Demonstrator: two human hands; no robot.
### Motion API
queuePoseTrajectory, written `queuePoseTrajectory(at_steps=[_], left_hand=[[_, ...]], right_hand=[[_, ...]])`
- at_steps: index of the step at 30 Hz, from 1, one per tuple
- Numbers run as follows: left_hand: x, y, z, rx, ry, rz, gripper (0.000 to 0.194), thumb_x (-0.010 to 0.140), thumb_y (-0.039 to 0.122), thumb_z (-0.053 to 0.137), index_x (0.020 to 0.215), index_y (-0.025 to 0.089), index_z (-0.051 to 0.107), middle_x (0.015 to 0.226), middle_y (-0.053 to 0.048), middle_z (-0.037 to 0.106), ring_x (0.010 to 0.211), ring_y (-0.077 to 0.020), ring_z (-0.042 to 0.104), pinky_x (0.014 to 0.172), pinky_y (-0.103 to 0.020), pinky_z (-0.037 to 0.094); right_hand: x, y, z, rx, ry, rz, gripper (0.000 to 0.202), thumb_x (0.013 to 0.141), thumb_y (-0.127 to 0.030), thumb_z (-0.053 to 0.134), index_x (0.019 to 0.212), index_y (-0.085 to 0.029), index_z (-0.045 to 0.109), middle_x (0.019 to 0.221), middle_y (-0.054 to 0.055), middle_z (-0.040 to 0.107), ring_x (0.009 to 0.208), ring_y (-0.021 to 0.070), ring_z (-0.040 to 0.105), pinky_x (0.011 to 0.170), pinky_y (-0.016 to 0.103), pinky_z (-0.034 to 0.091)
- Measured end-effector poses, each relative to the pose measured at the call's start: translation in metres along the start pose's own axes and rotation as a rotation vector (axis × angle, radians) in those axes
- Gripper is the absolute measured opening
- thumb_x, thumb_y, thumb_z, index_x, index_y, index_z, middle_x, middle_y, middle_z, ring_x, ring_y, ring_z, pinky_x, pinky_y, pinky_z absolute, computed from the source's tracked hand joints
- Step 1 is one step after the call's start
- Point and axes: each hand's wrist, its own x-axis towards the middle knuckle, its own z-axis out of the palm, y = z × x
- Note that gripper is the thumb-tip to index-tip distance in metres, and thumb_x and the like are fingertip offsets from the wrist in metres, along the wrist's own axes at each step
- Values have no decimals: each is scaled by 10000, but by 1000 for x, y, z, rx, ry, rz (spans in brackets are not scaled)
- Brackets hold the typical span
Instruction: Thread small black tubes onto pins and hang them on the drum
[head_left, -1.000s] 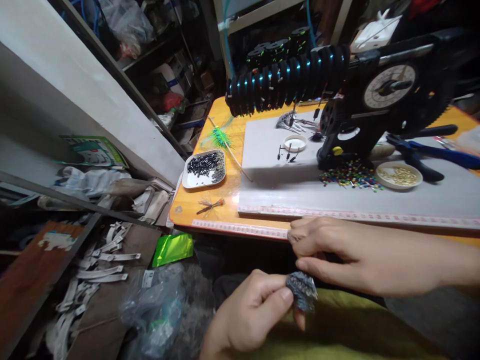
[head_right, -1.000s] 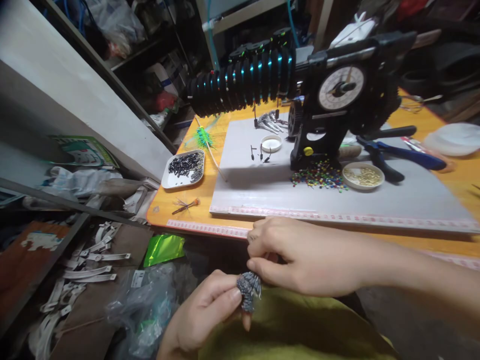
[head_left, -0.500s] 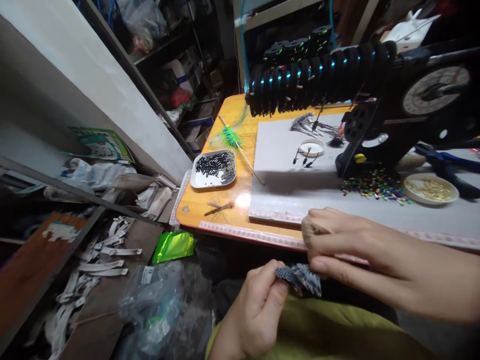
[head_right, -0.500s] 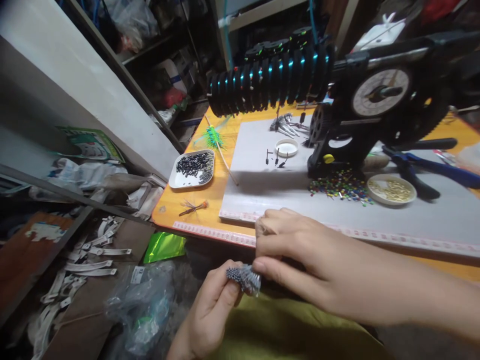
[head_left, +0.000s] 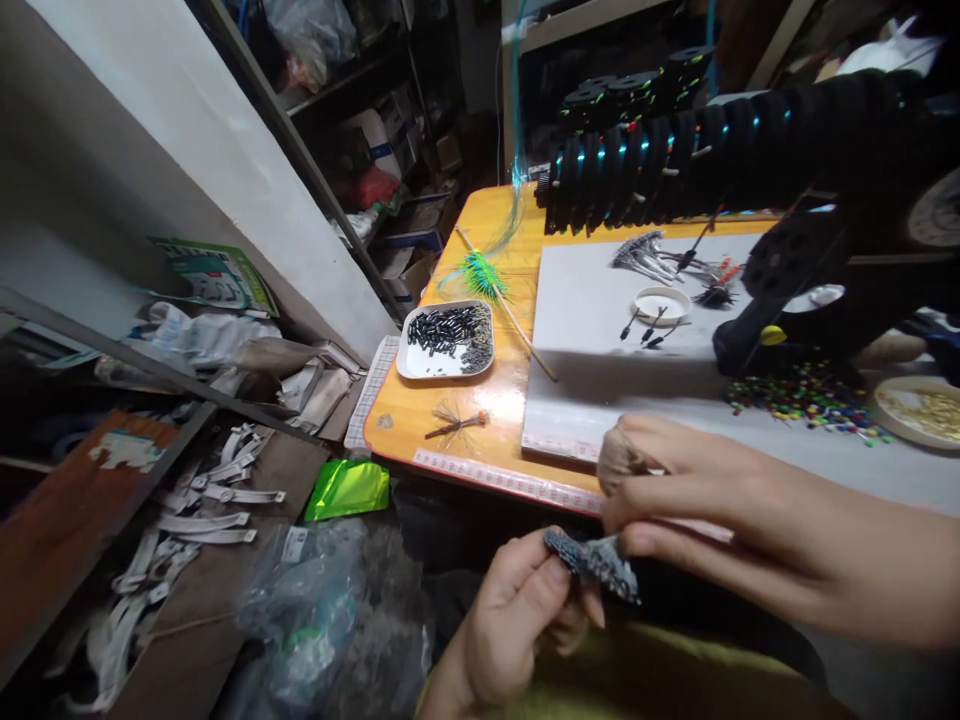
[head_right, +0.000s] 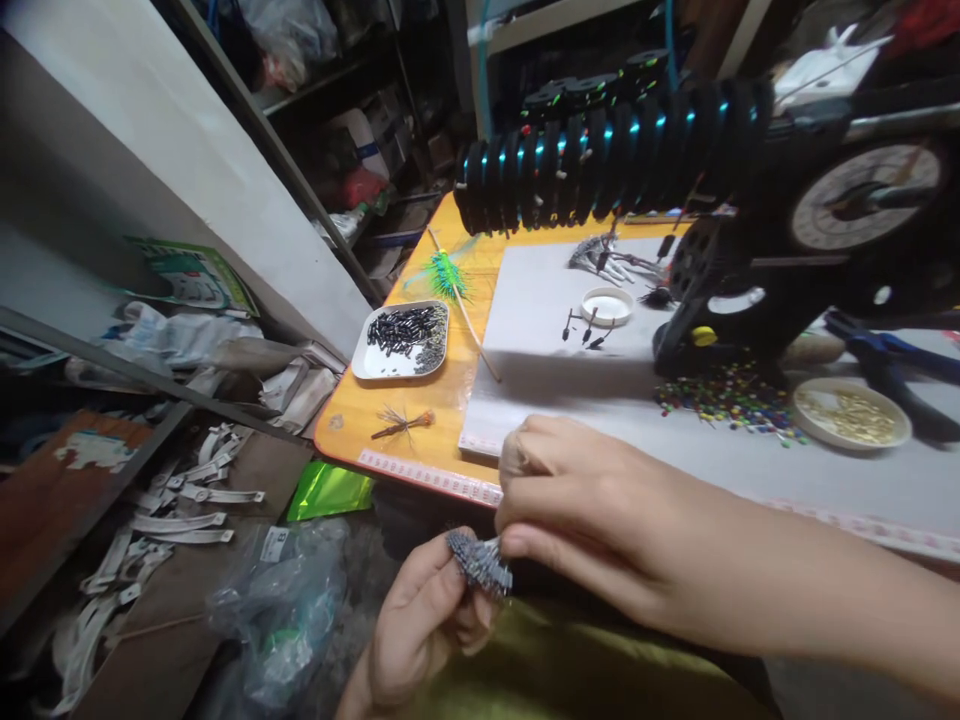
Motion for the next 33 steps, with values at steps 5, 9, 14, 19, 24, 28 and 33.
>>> queuePoseTrajectory(at_steps=[5, 9, 14, 19, 24, 28, 33], left_hand=[[7, -3, -5, -229, -139, -38, 410, 960, 501, 652, 819, 117, 634, 512, 93, 340, 370, -25, 206, 378, -176, 191], [11, 0, -7, -306, -227, -102, 445, 928, 521, 663, 720, 138, 572, 481, 102, 331, 316, -11, 167, 337, -170, 155], [11, -4, -14, -329, -300, -168, 504, 876, 563, 688, 624, 162, 516, 432, 96, 331, 290, -14, 174, 319, -168, 171], [0, 5, -28, -177, -297, -220, 498, 857, 558, 746, 666, 124, 593, 527, -6, 533, 404, -69, 430, 424, -195, 310], [-4, 17, -25, -70, -233, -79, 562, 869, 651, 708, 632, 179, 517, 579, -8, 495, 533, -115, 488, 535, -246, 383], [-1, 21, -19, -92, -196, 94, 455, 945, 479, 702, 662, 197, 485, 645, -11, 507, 612, -141, 550, 609, -271, 447], [5, 17, -19, -97, -233, 281, 409, 1001, 415, 645, 712, 210, 443, 629, 14, 491, 609, -136, 560, 622, -262, 452]], right_hand=[[12, 4, -2, -19, -69, 17, 298, 1058, -343, 501, 830, -212, 641, 850, 54, 592, 787, 189, 548, 654, 311, 440], [23, 6, -1, -2, -138, -40, 295, 1068, -350, 485, 869, -220, 660, 890, 59, 607, 821, 196, 548, 667, 317, 440], [37, 1, -1, 21, -175, -47, 337, 1076, -360, 469, 844, -216, 666, 905, 56, 627, 851, 194, 584, 724, 319, 475], [53, 10, -3, 24, -251, -103, 345, 1085, -356, 456, 852, -204, 660, 856, 44, 652, 795, 172, 596, 699, 296, 466], [79, 47, -6, -176, 4, -7, 225, 1035, -223, 450, 976, -182, 664, 869, 72, 695, 747, 184, 611, 677, 301, 438], [104, 63, -4, -249, 36, 13, 176, 979, -135, 504, 994, -169, 677, 899, 86, 702, 816, 197, 632, 743, 317, 442], [121, 67, 7, -270, -55, 5, 82, 984, -197, 629, 979, -166, 705, 905, 31, 689, 781, 135, 652, 720, 270, 526]])
